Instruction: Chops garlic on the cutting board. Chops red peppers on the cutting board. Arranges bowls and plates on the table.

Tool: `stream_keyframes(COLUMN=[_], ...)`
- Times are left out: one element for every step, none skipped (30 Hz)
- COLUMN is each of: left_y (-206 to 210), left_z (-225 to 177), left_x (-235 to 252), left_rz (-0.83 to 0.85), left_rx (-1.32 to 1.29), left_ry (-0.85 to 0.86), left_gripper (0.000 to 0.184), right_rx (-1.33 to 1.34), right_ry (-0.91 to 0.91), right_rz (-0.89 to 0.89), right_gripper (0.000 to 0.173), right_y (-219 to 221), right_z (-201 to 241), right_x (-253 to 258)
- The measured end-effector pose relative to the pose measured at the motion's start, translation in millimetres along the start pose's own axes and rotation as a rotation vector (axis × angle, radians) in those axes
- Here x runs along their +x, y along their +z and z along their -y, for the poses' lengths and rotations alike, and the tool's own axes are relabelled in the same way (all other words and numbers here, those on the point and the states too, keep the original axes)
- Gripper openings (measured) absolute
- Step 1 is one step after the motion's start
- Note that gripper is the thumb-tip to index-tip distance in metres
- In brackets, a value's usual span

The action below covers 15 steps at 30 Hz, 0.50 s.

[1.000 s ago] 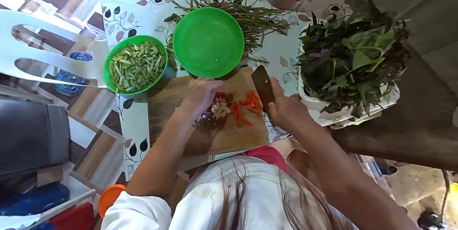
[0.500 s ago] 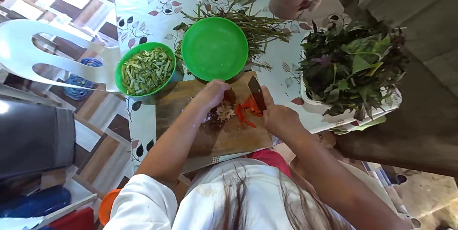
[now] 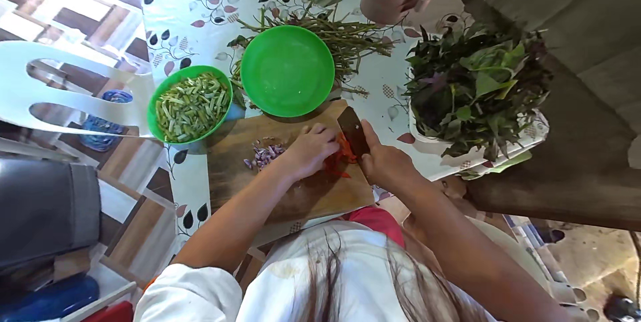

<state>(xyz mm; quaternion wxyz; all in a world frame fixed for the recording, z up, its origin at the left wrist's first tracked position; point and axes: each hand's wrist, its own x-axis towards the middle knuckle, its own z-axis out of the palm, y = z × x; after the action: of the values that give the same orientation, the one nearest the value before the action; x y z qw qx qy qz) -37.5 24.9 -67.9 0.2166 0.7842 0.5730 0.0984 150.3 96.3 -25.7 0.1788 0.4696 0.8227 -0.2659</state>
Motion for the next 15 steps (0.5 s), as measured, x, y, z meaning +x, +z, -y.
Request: stream_keyframes(left_y=[3, 6, 7, 7, 7, 8, 8, 8, 6, 5, 3, 3, 4, 7, 12], left_z=[0, 0, 1, 1, 1, 1, 1, 1, 1, 1, 2, 3, 4, 4, 2], left_x=[-2, -3, -2, 0, 3, 7, 10, 13, 14, 14, 12, 10, 7, 4, 1], left_rz=[-0.013, -0.027, -0.05, -0.069, -0.092, -0.116, -0.135, -0.147, -0.154, -0.166, -0.186, -0.206, -0.219, -0.24, -0.266], left_rx=[0.048, 0.08, 0.104, 0.121, 0.131, 0.133, 0.136, 0.137, 0.135, 0.126, 0.114, 0.092, 0.066, 0.048, 0.046], left_ry=[-0.018, -0.033, -0.036, -0.037, -0.028, -0.02, -0.016, -0.017, -0.024, -0.031, -0.035, -0.037, -0.039, -0.03, -0.012], left_gripper=[0.037, 0.036, 0.032, 0.025, 0.018, 0.017, 0.02, 0.02, 0.019, 0.016, 0.015, 0.018, 0.022, 0.025, 0.027], right_rx=[-0.003, -0.01, -0.02, -0.031, -0.04, -0.054, -0.067, -0.077, -0.089, -0.098, -0.098, -0.093, -0.084, -0.073, -0.063], right_ry=[-0.004, -0.005, -0.009, -0.012, -0.014, -0.016, -0.021, -0.023, -0.02, -0.009, 0.004, 0.013, 0.015, 0.011, 0.005], right_rz=[-0.002, 0.005, 0.012, 0.023, 0.035, 0.048, 0.053, 0.049, 0.039, 0.033, 0.028, 0.023, 0.017, 0.011, 0.011], right_gripper=[0.076, 0.077, 0.077, 0.078, 0.079, 0.079, 0.079, 0.079, 0.078, 0.077, 0.077, 0.077, 0.078, 0.078, 0.078], right_y=[0, 0, -1, -1, -1, -1, -2, -3, -4, -6, -8, -9, -9, -8, -6], right_z=[0, 2, 3, 4, 5, 5, 6, 7, 8, 8, 8, 8, 6, 5, 4], right_x=[0, 0, 0, -1, -1, -1, -2, -3, -4, -5, -6, -7, -6, -5, -4])
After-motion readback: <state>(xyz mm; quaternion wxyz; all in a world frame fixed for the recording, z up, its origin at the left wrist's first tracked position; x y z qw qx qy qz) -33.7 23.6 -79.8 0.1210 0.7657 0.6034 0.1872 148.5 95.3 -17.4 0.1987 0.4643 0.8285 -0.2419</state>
